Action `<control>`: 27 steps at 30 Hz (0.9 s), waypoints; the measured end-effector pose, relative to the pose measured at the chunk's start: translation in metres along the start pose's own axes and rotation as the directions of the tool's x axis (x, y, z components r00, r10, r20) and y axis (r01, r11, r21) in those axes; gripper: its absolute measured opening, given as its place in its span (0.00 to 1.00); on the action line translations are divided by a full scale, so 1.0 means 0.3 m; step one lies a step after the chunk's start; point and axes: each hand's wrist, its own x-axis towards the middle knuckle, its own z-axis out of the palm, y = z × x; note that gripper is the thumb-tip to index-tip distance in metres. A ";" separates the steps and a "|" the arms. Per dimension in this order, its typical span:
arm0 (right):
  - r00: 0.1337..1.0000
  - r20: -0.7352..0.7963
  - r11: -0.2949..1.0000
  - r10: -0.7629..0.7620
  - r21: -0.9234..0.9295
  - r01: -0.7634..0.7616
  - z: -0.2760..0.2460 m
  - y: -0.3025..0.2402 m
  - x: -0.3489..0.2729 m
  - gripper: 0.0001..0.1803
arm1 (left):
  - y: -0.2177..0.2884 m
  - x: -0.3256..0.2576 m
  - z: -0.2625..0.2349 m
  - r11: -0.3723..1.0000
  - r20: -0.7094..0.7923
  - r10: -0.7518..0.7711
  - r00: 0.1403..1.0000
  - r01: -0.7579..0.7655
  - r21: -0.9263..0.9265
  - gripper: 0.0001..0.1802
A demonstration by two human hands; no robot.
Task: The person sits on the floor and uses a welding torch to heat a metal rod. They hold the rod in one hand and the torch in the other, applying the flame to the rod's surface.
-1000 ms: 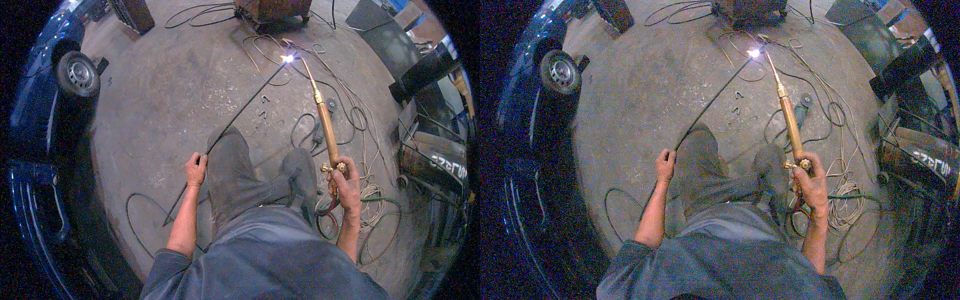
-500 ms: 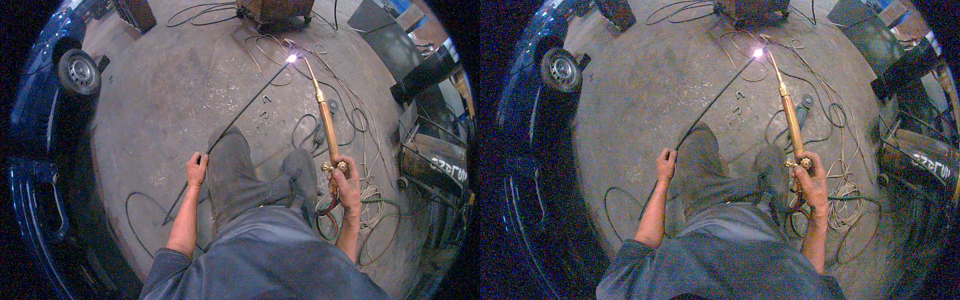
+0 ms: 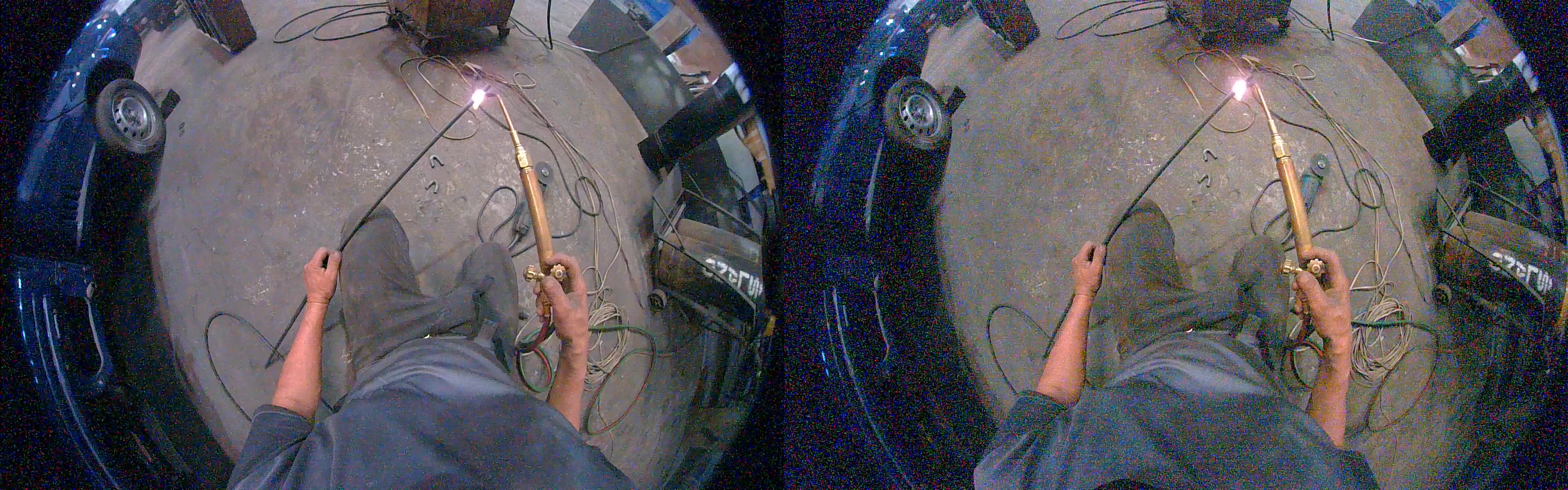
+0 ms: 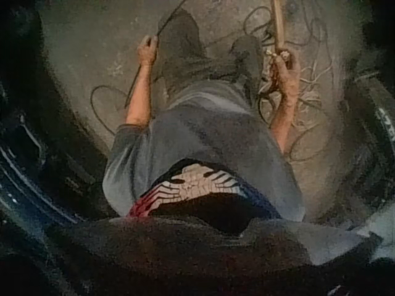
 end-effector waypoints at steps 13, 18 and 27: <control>1.000 0.030 0.999 0.001 -0.041 0.000 -0.013 -0.025 -0.006 0.18 | 0.023 0.009 -0.005 1.000 0.002 -0.004 1.000 0.004 -0.008 0.20; 0.999 0.031 1.000 0.020 0.005 -0.021 -0.009 -0.034 -0.010 0.19 | 0.026 0.013 -0.001 1.000 -0.006 0.021 1.000 -0.021 -0.004 0.20; 1.000 0.022 1.000 0.020 -0.012 -0.019 -0.009 -0.031 -0.011 0.21 | 0.029 0.012 -0.004 1.000 0.005 -0.012 1.000 0.012 0.013 0.19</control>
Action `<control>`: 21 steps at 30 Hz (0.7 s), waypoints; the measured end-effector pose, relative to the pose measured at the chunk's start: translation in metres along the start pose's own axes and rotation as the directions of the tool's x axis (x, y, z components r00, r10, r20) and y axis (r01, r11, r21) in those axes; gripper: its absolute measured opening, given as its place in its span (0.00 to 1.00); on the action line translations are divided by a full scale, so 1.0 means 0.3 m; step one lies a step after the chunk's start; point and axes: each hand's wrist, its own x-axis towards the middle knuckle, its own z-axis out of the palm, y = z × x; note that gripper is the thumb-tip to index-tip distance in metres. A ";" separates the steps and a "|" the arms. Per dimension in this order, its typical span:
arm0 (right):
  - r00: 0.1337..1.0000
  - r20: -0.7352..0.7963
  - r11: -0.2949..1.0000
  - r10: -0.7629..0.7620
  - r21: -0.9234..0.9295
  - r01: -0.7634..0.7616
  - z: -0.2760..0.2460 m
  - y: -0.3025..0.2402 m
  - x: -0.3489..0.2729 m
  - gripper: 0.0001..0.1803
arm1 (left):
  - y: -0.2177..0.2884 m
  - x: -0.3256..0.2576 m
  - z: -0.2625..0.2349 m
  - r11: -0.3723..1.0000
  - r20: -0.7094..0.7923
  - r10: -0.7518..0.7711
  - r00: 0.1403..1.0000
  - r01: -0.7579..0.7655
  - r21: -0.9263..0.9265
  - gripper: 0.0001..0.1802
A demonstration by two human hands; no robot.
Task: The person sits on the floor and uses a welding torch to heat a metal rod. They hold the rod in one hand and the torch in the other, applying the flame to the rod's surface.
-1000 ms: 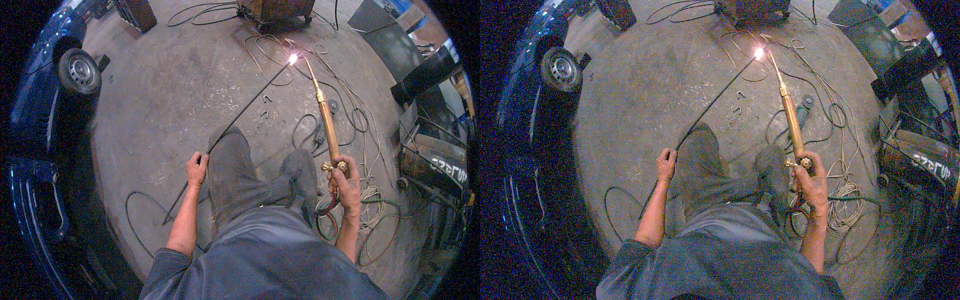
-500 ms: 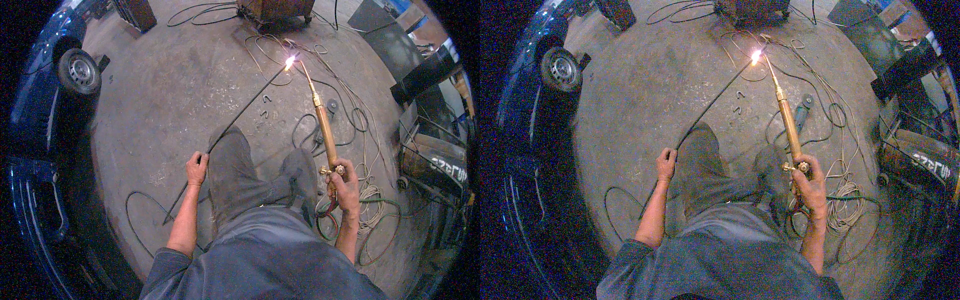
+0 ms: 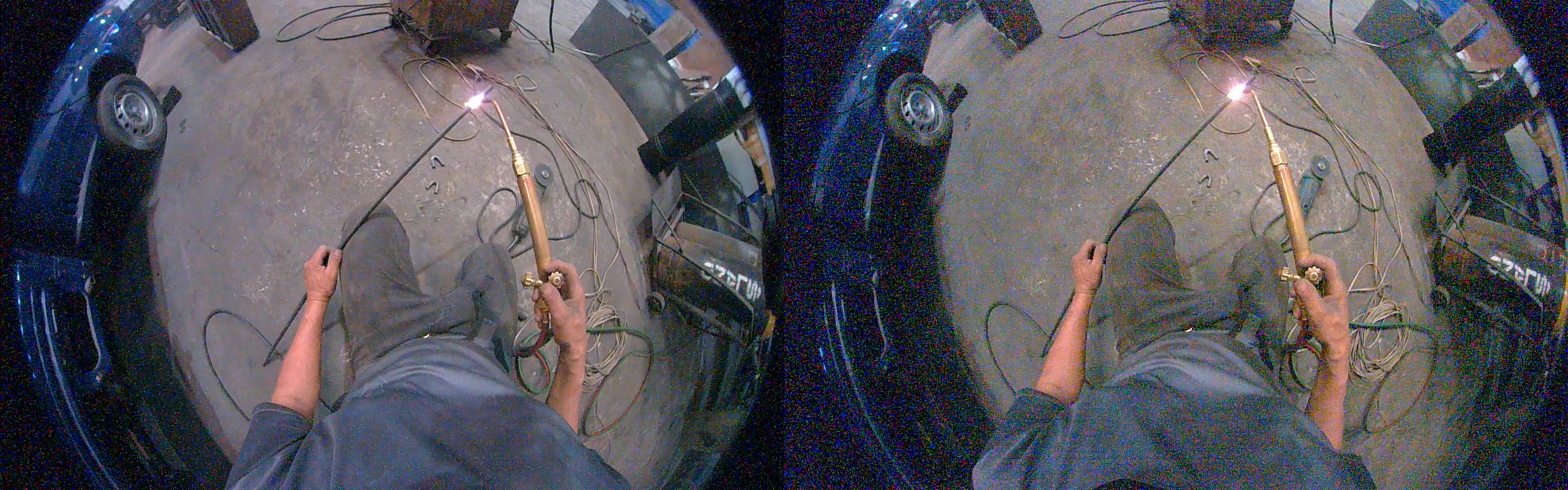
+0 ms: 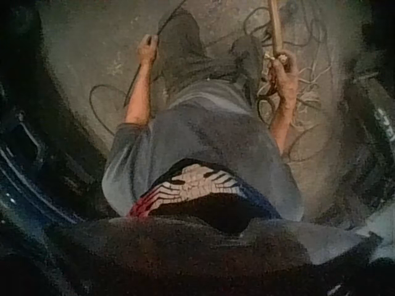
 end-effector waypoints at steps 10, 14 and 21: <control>1.000 -0.025 1.000 -0.011 0.003 0.011 0.006 0.015 0.005 0.20 | -0.022 -0.003 0.004 1.000 0.000 0.016 1.000 -0.016 -0.020 0.18; 0.999 -0.008 0.999 -0.031 -0.011 0.031 0.003 0.012 0.009 0.18 | -0.012 -0.003 0.006 0.999 0.007 0.007 1.000 -0.007 -0.031 0.18; 1.000 0.008 1.000 0.005 0.021 -0.005 -0.008 0.006 0.006 0.17 | -0.024 0.002 0.006 1.000 0.007 0.006 1.000 -0.006 -0.003 0.18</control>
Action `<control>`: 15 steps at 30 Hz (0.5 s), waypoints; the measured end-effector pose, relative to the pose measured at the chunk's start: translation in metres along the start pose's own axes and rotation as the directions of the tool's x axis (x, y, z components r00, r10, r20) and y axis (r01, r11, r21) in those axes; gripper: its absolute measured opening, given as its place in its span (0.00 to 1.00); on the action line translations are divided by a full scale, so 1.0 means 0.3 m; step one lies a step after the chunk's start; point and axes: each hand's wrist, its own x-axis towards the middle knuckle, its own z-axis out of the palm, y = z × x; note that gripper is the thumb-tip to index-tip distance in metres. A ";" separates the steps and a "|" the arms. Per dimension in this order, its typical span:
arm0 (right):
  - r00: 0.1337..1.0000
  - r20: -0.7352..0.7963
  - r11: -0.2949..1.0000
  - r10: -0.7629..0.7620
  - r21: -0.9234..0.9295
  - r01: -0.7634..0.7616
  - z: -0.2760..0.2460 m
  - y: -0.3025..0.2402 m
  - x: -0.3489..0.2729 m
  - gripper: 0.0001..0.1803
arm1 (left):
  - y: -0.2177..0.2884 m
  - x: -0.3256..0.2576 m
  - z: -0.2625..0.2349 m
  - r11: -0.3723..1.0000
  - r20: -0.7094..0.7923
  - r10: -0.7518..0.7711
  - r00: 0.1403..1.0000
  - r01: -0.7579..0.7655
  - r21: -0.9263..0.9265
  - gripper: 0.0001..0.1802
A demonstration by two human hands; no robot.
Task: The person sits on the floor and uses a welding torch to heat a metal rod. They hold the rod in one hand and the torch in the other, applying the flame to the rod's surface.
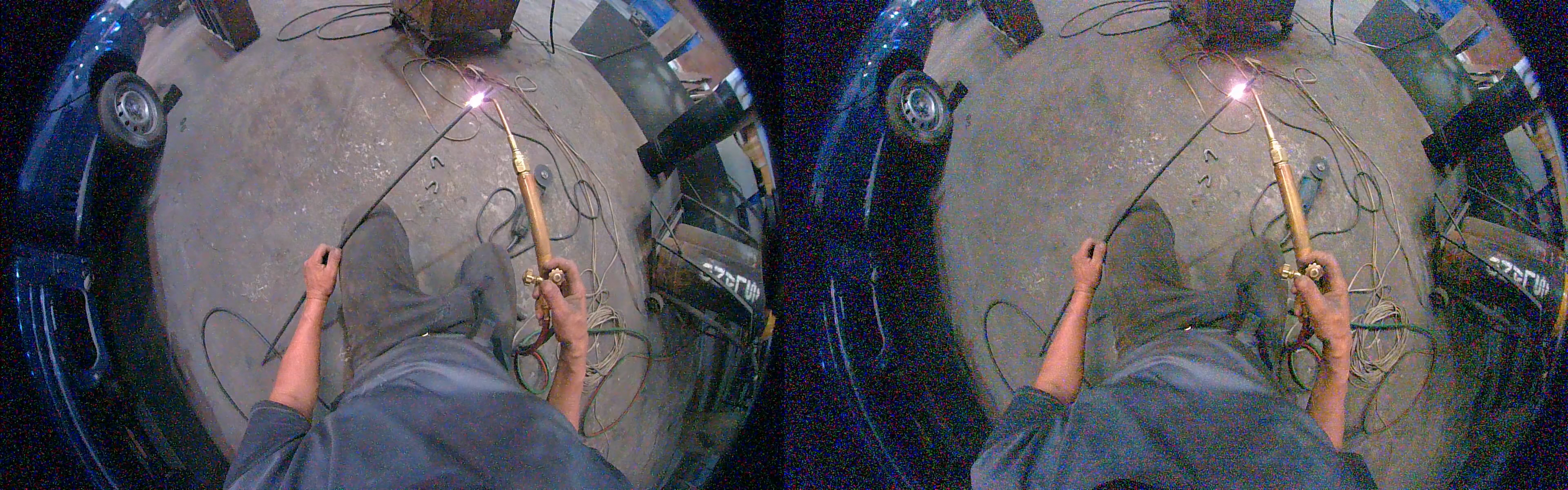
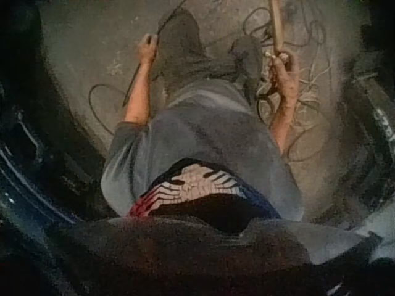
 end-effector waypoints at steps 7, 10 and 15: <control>0.999 -0.020 0.999 0.047 -0.019 -0.047 0.001 -0.014 -0.005 0.18 | 0.000 0.003 0.006 0.999 -0.019 0.033 0.999 -0.034 -0.041 0.17; 1.000 -0.004 0.999 -0.031 -0.014 0.031 0.000 0.010 0.003 0.18 | -0.006 0.001 0.005 0.999 -0.021 0.031 0.999 -0.031 -0.024 0.18; 1.000 -0.022 1.000 -0.012 -0.011 0.012 0.010 0.014 0.005 0.18 | -0.007 -0.002 0.006 1.000 -0.022 0.024 0.999 -0.024 0.016 0.19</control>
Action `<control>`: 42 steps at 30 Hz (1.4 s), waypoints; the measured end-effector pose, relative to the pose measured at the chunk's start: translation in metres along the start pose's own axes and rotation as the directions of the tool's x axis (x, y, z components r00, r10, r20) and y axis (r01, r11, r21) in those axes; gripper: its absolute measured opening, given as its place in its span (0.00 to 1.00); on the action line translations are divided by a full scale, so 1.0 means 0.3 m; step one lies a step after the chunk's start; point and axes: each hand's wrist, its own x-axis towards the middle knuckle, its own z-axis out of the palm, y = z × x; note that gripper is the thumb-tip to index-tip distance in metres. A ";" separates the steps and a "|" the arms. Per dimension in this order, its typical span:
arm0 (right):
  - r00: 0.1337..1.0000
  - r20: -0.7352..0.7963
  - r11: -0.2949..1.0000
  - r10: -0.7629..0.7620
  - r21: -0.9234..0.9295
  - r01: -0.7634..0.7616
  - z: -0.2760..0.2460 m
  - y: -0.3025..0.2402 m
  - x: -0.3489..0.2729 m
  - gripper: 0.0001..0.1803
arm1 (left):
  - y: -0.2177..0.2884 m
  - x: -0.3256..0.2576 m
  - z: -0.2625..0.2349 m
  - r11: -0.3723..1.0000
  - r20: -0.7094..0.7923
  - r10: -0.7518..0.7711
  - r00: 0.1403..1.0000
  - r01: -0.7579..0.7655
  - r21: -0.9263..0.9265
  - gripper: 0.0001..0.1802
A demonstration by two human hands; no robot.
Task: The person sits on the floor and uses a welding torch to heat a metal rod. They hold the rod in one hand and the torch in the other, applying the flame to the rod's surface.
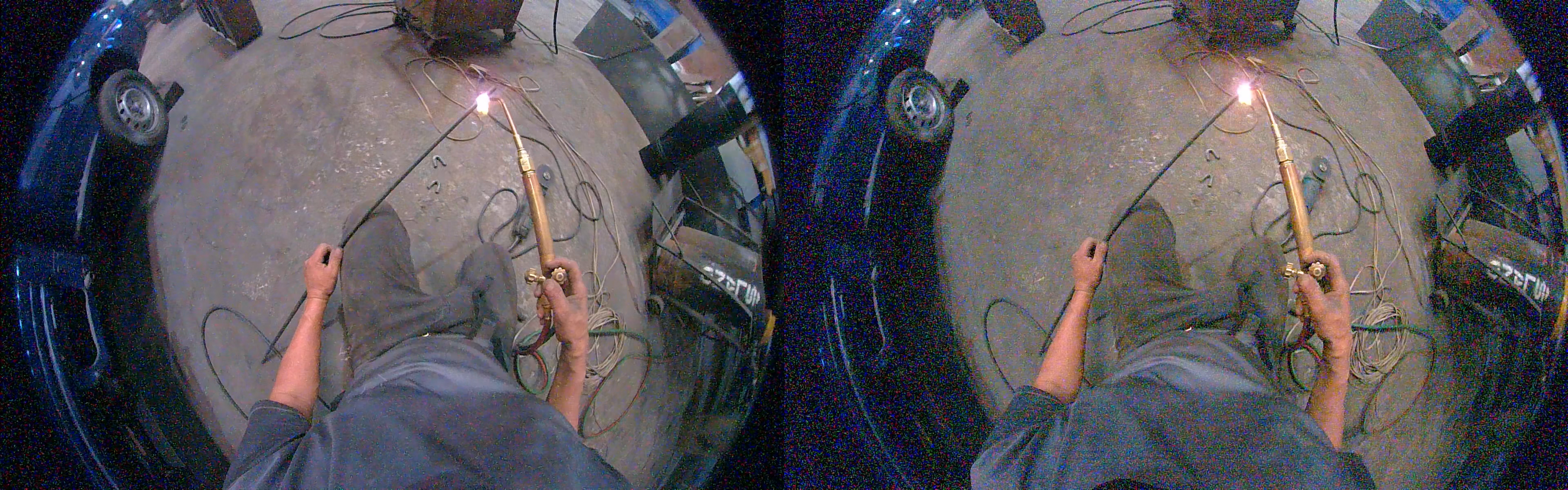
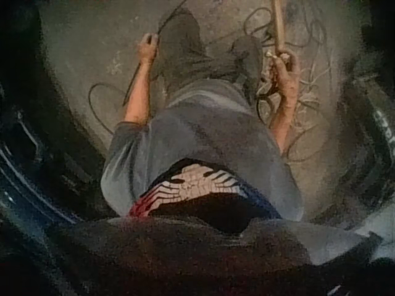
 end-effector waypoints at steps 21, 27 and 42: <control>1.000 0.014 1.000 -0.012 -0.026 0.012 -0.005 -0.008 -0.001 0.20 | 0.020 -0.001 -0.004 0.999 0.018 -0.033 0.999 0.033 -0.008 0.20; 1.000 0.009 0.997 -0.018 -0.074 0.019 -0.015 0.001 0.000 0.20 | 0.031 0.004 -0.014 0.998 0.038 -0.051 0.998 0.049 0.036 0.19; 0.999 0.008 0.999 -0.038 0.001 0.038 0.002 0.005 0.002 0.17 | 0.010 -0.009 -0.003 1.000 0.022 -0.018 1.000 0.018 -0.006 0.19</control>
